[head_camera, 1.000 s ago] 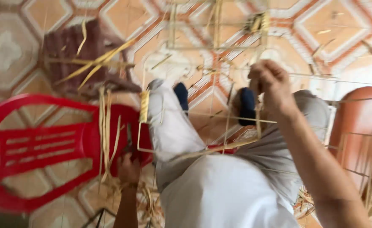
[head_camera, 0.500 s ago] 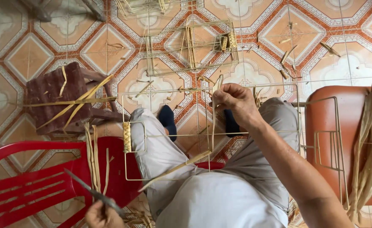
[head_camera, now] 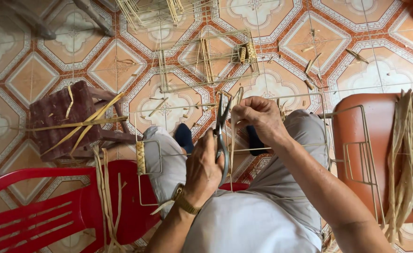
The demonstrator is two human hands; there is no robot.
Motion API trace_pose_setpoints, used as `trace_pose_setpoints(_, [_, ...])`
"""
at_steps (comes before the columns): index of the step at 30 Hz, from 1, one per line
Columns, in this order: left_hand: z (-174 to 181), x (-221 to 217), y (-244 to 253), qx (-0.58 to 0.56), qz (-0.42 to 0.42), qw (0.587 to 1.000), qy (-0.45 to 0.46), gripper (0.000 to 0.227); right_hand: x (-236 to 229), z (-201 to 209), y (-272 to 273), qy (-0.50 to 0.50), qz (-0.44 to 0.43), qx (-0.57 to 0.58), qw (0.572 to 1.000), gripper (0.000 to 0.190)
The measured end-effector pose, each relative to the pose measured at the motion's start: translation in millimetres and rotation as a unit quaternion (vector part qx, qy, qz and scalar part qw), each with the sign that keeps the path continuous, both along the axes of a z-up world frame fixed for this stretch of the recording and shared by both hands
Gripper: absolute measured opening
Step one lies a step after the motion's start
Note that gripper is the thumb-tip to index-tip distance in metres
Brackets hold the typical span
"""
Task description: Constructing a complex wooden frame structure by weaving and tying flexible wood strips.
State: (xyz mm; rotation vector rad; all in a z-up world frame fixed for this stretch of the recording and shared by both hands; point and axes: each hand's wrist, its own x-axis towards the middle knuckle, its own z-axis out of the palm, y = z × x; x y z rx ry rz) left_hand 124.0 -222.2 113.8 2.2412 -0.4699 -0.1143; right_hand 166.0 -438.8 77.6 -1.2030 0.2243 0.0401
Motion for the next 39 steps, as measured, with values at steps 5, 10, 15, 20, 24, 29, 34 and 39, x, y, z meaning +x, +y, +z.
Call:
trace_pose_setpoints(5, [6, 4, -7, 0.033, -0.042, 0.994, -0.098, 0.062, -2, -10, -1, 0.0, 0.017, 0.015, 1.0, 0.019])
trace_pose_setpoints(10, [2, 4, -8, 0.034, -0.04, 0.997, -0.054, 0.061, -3, -2, -1, -0.005, 0.032, -0.017, 0.999, 0.02])
trace_pose_setpoints(15, [3, 4, -9, 0.025, -0.05, 0.998, -0.04, 0.058, -2, -5, -3, -0.012, 0.057, -0.03, 0.998, 0.02])
trace_pose_setpoints(20, [1, 4, -9, -0.005, -0.062, 0.993, -0.101, 0.046, -1, -11, -2, 0.013, 0.041, -0.029, 0.999, 0.02])
trace_pose_setpoints(24, [-23, 0, 0, -0.06, -0.051, 0.991, -0.104, 0.026, -1, -10, 2, 0.017, 0.037, -0.034, 0.999, 0.02])
trace_pose_setpoints(29, [-21, -6, 76, -0.267, 0.154, 0.95, -0.057, 0.027, -2, -8, 1, 0.041, 0.069, -0.014, 0.997, 0.019])
trace_pose_setpoints(34, [-87, -52, 203, -0.012, 0.411, 0.911, 0.043, 0.051, 3, -19, -7, 0.036, 0.063, 0.005, 0.997, 0.015])
trace_pose_setpoints(39, [-172, -130, 278, 0.197, 0.492, 0.833, 0.156, 0.074, 5, -25, -8, 0.047, 0.065, 0.051, 0.996, 0.013])
